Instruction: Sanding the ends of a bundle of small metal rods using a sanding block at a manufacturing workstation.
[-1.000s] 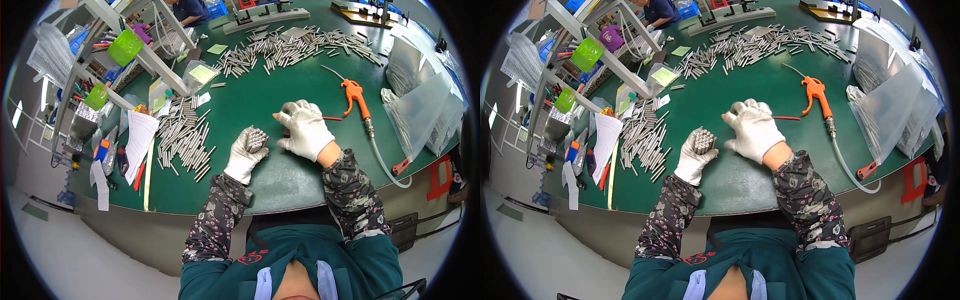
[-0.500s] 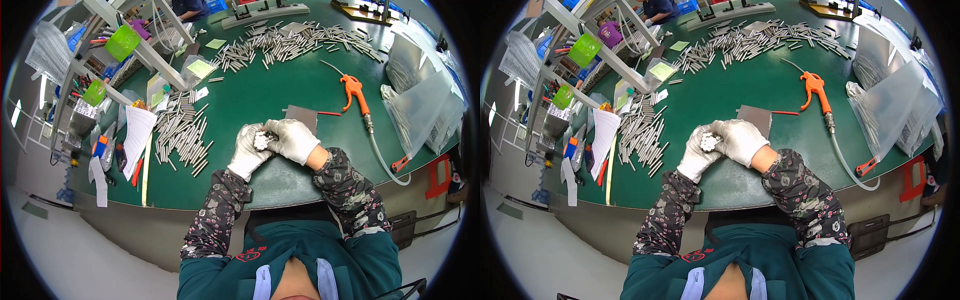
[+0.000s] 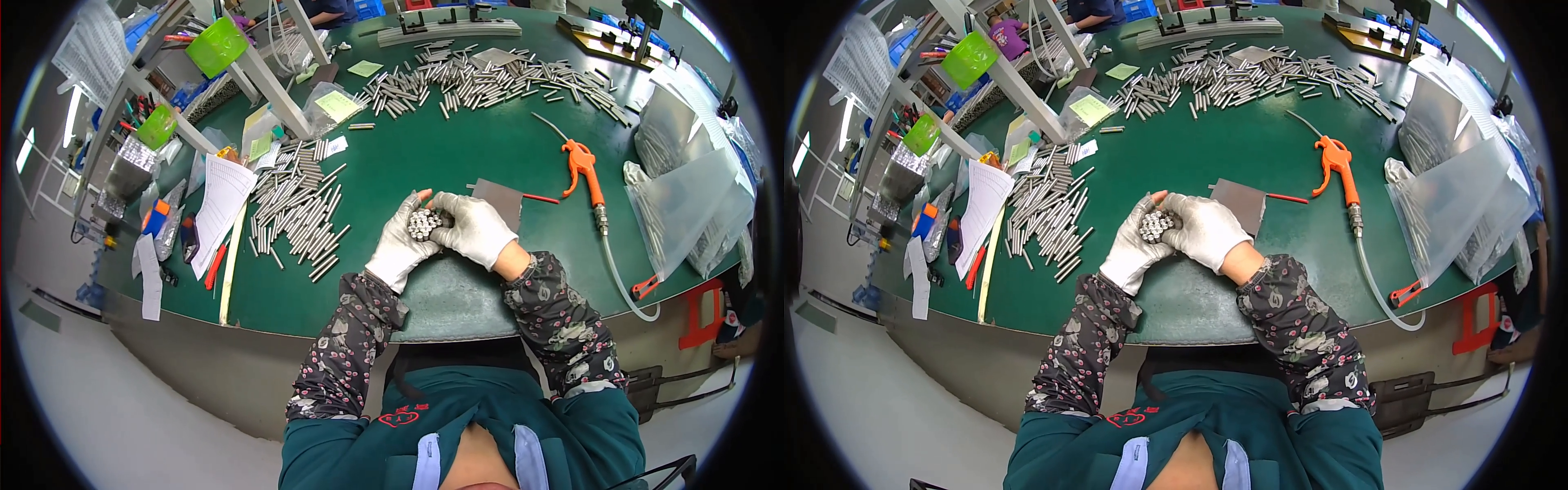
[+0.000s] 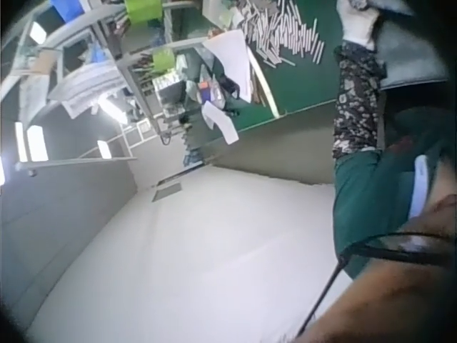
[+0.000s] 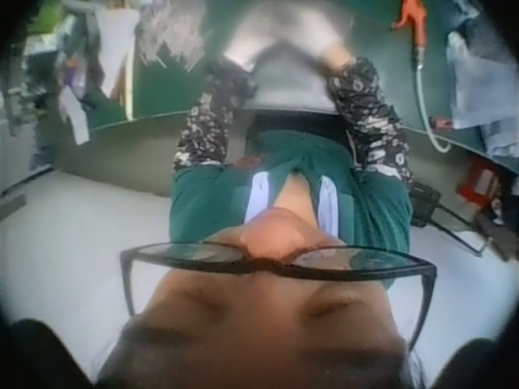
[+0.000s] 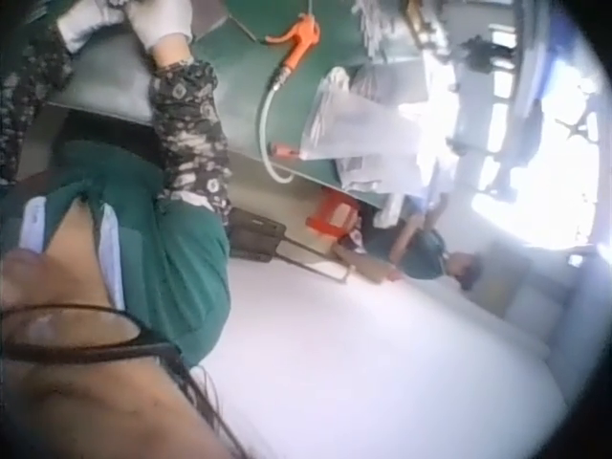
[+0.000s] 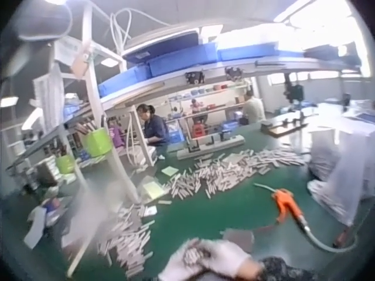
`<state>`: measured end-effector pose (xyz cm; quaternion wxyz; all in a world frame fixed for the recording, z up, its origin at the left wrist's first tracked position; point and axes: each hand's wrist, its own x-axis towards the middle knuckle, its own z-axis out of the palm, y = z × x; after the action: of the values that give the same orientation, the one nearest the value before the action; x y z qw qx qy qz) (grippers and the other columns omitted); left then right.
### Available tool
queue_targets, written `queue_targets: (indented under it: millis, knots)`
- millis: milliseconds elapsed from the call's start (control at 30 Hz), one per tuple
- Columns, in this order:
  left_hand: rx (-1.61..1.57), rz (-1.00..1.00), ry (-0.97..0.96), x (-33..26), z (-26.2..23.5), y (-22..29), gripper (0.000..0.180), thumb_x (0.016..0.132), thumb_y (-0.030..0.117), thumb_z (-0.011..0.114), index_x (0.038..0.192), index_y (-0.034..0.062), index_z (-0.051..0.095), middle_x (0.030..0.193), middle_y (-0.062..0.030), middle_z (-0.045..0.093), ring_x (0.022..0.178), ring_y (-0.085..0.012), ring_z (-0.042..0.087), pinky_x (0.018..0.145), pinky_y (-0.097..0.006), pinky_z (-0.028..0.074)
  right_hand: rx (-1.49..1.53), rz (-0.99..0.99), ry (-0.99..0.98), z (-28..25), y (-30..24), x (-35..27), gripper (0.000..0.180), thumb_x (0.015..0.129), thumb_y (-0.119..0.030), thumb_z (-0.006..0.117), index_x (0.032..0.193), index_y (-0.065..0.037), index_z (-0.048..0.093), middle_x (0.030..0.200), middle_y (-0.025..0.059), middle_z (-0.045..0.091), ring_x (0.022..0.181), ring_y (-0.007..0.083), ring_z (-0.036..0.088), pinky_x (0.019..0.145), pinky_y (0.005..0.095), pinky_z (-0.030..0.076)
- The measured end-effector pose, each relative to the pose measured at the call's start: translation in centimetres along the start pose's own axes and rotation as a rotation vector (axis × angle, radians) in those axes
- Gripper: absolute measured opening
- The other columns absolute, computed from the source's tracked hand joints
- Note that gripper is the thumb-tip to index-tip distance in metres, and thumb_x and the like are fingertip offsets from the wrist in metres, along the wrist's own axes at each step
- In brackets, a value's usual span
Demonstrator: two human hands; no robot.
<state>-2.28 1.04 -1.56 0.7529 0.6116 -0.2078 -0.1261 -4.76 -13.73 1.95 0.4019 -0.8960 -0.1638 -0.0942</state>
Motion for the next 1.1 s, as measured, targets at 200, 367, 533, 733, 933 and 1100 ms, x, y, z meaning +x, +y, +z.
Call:
queue_targets:
  millis: [200,367,533,733,933,1100]
  knots:
    - [-0.002,0.000,0.020,0.1,-0.9,-0.5,0.096,0.058,-0.005,0.073,0.136,0.0090,0.019,0.106,-0.0045,0.052,0.087,-0.0111,0.054,0.076,-0.022,0.047,0.031,0.053,-0.039,0.1,-0.5,0.5,0.032,0.068,-0.018,0.063,0.096,-0.006,0.056,0.077,0.0123,0.061,0.071,0.0249,0.060,0.065,0.0326,0.047]
    - [-0.009,-0.033,0.015,0.2,-0.9,-0.2,0.102,0.055,-0.006,0.073,0.138,0.0111,0.016,0.121,-0.0059,0.044,0.093,-0.0105,0.050,0.079,-0.021,0.045,0.046,0.044,-0.033,-0.2,-0.4,0.4,0.033,0.068,-0.023,0.062,0.097,-0.007,0.056,0.079,0.0140,0.061,0.074,0.0307,0.059,0.067,0.0376,0.047]
    - [-0.002,-0.041,0.009,0.3,-0.9,-0.2,0.101,0.055,-0.008,0.072,0.138,0.0113,0.017,0.132,-0.0065,0.034,0.098,-0.0107,0.048,0.082,-0.021,0.043,0.058,0.067,-0.032,-0.3,-0.2,0.4,0.035,0.068,-0.022,0.062,0.099,-0.007,0.056,0.082,0.0148,0.061,0.076,0.0307,0.059,0.068,0.0372,0.047]
    - [0.044,-0.052,0.022,0.2,-0.8,0.0,0.098,0.058,-0.009,0.068,0.138,0.0120,0.016,0.124,-0.0059,0.042,0.093,-0.0097,0.050,0.079,-0.021,0.044,0.050,0.072,0.003,0.1,0.4,0.5,0.032,0.068,-0.015,0.065,0.098,-0.006,0.058,0.071,0.0101,0.060,0.067,0.0225,0.060,0.063,0.0304,0.047]
    - [0.176,-0.064,0.060,0.1,-0.1,0.7,0.097,0.060,-0.008,0.066,0.139,0.0132,0.013,0.097,-0.0021,0.054,0.078,-0.0074,0.053,0.071,-0.020,0.046,0.039,0.072,0.032,0.2,0.9,0.3,0.025,0.069,-0.013,0.063,0.093,-0.006,0.059,0.072,0.0111,0.060,0.067,0.0234,0.060,0.062,0.0309,0.047]
    - [0.225,-0.079,0.093,-0.1,0.0,0.8,0.098,0.062,-0.008,0.065,0.139,0.0161,0.010,0.085,-0.0001,0.054,0.074,-0.0073,0.053,0.069,-0.021,0.046,0.015,0.023,0.079,0.6,1.1,0.4,0.022,0.070,-0.010,0.061,0.092,-0.005,0.058,0.071,0.0114,0.060,0.066,0.0231,0.060,0.061,0.0308,0.047]
